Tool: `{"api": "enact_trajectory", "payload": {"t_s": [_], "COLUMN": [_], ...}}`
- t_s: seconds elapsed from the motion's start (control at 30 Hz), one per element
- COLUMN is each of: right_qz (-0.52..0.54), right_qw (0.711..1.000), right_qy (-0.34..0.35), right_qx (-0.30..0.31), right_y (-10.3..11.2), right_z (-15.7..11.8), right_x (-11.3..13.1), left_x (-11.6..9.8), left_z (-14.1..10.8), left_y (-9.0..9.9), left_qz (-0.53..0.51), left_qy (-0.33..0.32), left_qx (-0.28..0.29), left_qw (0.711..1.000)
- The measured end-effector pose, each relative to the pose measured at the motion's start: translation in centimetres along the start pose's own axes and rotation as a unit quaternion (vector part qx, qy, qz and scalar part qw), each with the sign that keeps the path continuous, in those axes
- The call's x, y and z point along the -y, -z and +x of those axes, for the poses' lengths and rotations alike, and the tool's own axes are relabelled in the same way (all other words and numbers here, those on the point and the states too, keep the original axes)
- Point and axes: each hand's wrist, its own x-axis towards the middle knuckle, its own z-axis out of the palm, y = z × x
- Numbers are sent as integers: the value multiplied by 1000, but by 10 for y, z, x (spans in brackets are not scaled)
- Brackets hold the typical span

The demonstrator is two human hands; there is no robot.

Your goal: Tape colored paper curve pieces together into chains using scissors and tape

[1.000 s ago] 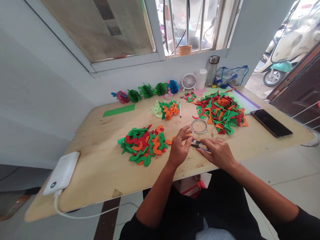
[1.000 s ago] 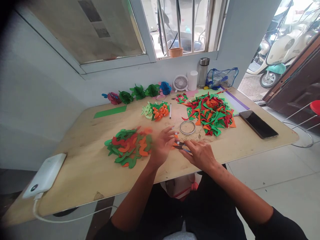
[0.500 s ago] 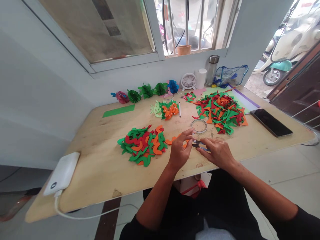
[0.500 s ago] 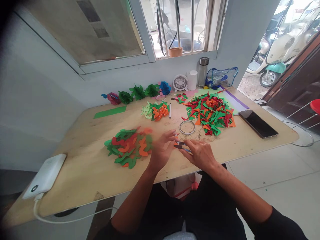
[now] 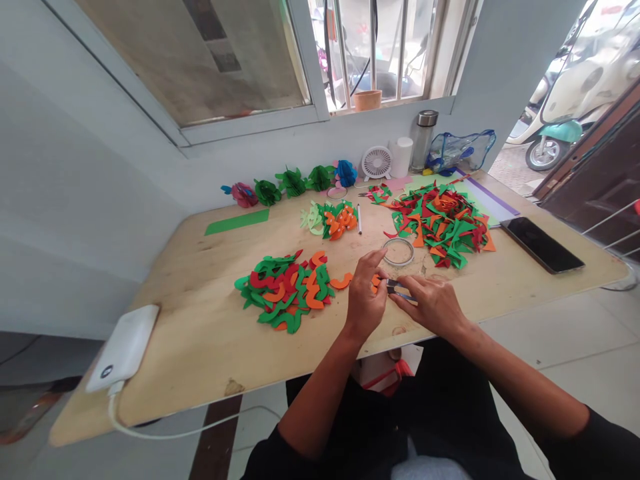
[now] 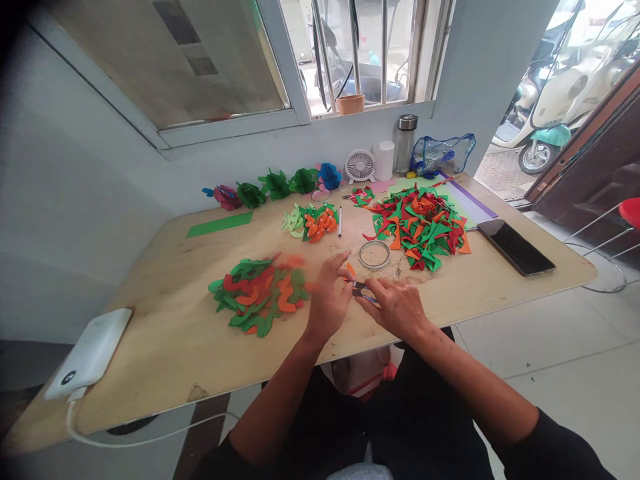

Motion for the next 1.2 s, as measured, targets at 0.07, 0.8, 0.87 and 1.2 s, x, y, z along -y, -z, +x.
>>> {"api": "enact_trajectory", "payload": {"t_s": [0.07,0.8,0.87,1.2], "right_qz": [-1,-25,-23,-6], "right_qw": [1000,998,998,998], "right_qy": [-7,-49,-41,-47], "right_qx": [-1,26,30,51], "right_y": [0,-1,-2,0], "right_z": [1,4,4,7], "right_x": [1,2,1,4], "left_x": [-1,-7,-6,10], "left_z": [-1,-8,-6,-8], "left_y": [-2,6,6,-5], "left_qz": [0,10,29,203], "left_qy": [5,31,15,-102], "left_qx": [-14,-48,-56,4], "left_qw": [1000,998,998,974]}}
